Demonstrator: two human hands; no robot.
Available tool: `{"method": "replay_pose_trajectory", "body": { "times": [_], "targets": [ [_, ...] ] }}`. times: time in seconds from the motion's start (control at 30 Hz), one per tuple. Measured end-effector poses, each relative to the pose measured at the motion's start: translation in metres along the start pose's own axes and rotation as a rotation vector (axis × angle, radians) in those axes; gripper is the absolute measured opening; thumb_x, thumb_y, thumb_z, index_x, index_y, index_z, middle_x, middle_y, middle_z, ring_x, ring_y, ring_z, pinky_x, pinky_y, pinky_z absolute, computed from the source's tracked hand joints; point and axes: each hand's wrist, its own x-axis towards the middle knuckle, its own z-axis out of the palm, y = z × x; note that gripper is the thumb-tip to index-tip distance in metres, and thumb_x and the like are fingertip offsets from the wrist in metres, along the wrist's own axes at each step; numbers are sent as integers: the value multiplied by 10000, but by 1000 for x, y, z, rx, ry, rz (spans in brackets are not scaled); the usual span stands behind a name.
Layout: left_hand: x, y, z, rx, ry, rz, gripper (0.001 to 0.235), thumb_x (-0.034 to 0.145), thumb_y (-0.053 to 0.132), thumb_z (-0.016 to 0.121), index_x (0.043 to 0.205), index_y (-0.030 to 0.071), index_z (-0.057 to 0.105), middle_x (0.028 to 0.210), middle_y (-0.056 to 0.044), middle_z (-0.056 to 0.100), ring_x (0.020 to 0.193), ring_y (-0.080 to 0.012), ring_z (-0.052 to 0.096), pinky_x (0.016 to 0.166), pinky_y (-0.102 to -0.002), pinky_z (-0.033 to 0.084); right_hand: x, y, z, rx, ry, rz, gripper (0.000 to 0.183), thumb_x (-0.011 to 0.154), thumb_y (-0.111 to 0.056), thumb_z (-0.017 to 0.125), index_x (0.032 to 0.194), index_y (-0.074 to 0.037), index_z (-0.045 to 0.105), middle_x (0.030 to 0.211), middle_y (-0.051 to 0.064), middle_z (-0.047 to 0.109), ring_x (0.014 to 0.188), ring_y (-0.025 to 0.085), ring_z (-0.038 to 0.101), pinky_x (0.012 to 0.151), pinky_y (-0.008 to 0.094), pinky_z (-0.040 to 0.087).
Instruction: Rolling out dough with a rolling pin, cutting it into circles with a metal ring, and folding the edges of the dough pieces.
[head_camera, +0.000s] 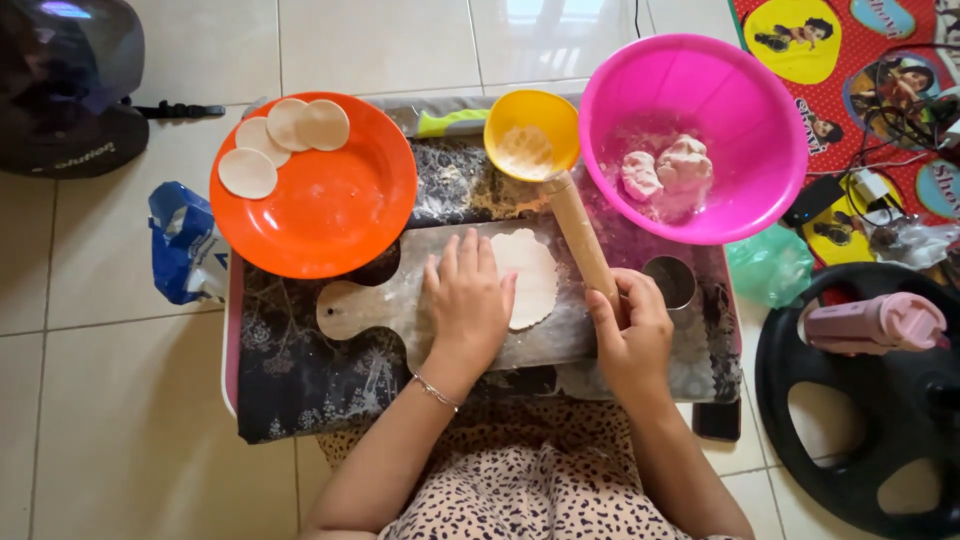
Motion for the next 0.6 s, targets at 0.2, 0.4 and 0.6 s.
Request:
{"method": "replay_pose_trajectory", "body": {
  "times": [0.2, 0.4, 0.6],
  "targets": [
    [7, -7, 4, -79, -16, -39, 513, 769, 398, 794, 1193, 177, 607, 1119, -13, 659, 1165, -242, 599, 1032, -533, 408, 0, 2, -4, 24, 11, 8, 279, 975, -211, 723, 1139, 8, 669, 1143, 152, 656, 1064, 319, 680, 801, 411, 613],
    [12, -11, -5, -423, -23, -78, 459, 846, 66, 674, 1285, 152, 567, 888, -37, 633, 864, -297, 683, 767, -448, 537, 3, -3, -6, 21, 14, -17, 263, 988, -194, 719, 1116, 29, 667, 1114, 180, 652, 1047, 353, 667, 776, 434, 605],
    [14, -12, -20, -79, -87, -7, 740, 811, 364, 800, 1423, 53, 525, 1230, -149, 671, 1204, -339, 610, 920, -491, 490, 3, 6, -2, 43, 24, -17, 273, 997, -202, 723, 1143, 19, 660, 1135, 171, 643, 1071, 330, 658, 795, 428, 600]
  ]
}}
